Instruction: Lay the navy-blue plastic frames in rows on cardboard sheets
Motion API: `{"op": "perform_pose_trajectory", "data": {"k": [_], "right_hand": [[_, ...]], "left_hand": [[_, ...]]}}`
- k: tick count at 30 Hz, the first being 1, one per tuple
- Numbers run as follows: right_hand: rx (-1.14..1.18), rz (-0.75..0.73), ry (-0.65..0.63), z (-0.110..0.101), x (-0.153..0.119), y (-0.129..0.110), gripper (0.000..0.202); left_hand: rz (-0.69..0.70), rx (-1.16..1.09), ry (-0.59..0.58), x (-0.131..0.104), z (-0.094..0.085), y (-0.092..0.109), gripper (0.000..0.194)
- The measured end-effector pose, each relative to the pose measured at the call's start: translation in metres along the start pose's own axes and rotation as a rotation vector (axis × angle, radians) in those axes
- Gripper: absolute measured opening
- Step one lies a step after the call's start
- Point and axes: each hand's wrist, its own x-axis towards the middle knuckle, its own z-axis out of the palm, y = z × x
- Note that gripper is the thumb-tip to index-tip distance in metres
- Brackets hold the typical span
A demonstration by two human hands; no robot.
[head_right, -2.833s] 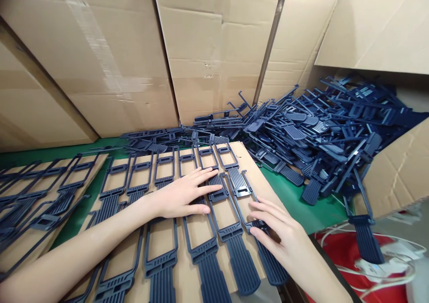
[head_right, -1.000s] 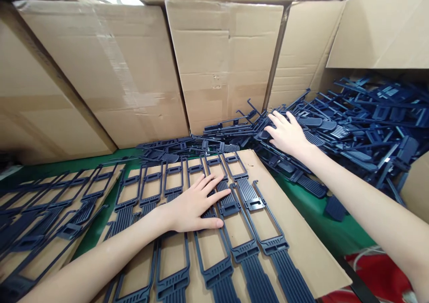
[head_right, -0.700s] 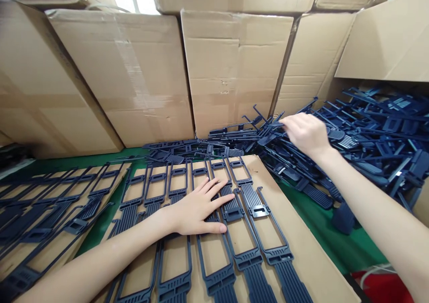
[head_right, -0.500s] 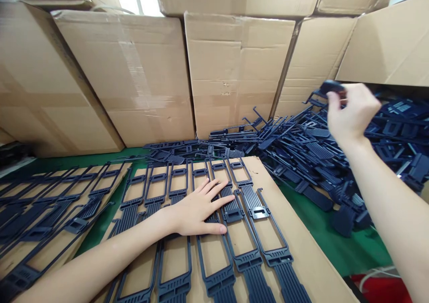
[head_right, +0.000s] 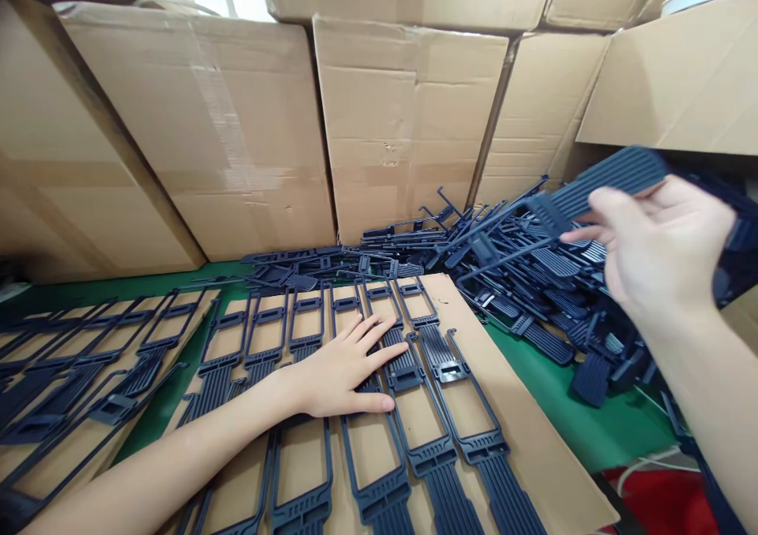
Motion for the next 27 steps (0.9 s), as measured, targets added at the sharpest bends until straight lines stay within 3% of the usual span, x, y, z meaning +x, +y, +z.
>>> {"op": "perform_pose_trajectory", "data": {"k": [3,6,10,13,20,23,27], "right_hand": [[-0.117,0.010,-0.115,0.005,-0.039,-0.005,0.025],[-0.179,0.009,-0.218,0.009,-0.057,-0.002,0.025],[-0.114,-0.025,-0.236,0.017,-0.067,0.007,0.027],[-0.117,0.033,-0.217,0.018,-0.074,0.016,0.030],[-0.375,0.207,-0.415,-0.007,-0.092,0.024,0.032],[-0.494,0.222,-0.496,-0.018,-0.098,0.018,0.044],[-0.641,0.225,-0.628,-0.031,-0.107,0.015,0.029]], "left_hand": [[0.000,0.007,0.009,0.000,0.000,0.000,0.081],[0.001,0.012,0.015,0.000,0.001,0.000,0.081],[0.005,0.008,0.022,0.001,0.001,0.000,0.080],[0.009,0.000,0.025,0.001,0.000,0.000,0.080],[0.002,0.005,0.009,0.001,0.000,0.000,0.081],[0.003,0.011,0.010,0.002,0.001,-0.001,0.081],[0.004,0.009,0.006,0.003,0.001,-0.002,0.081]]}}
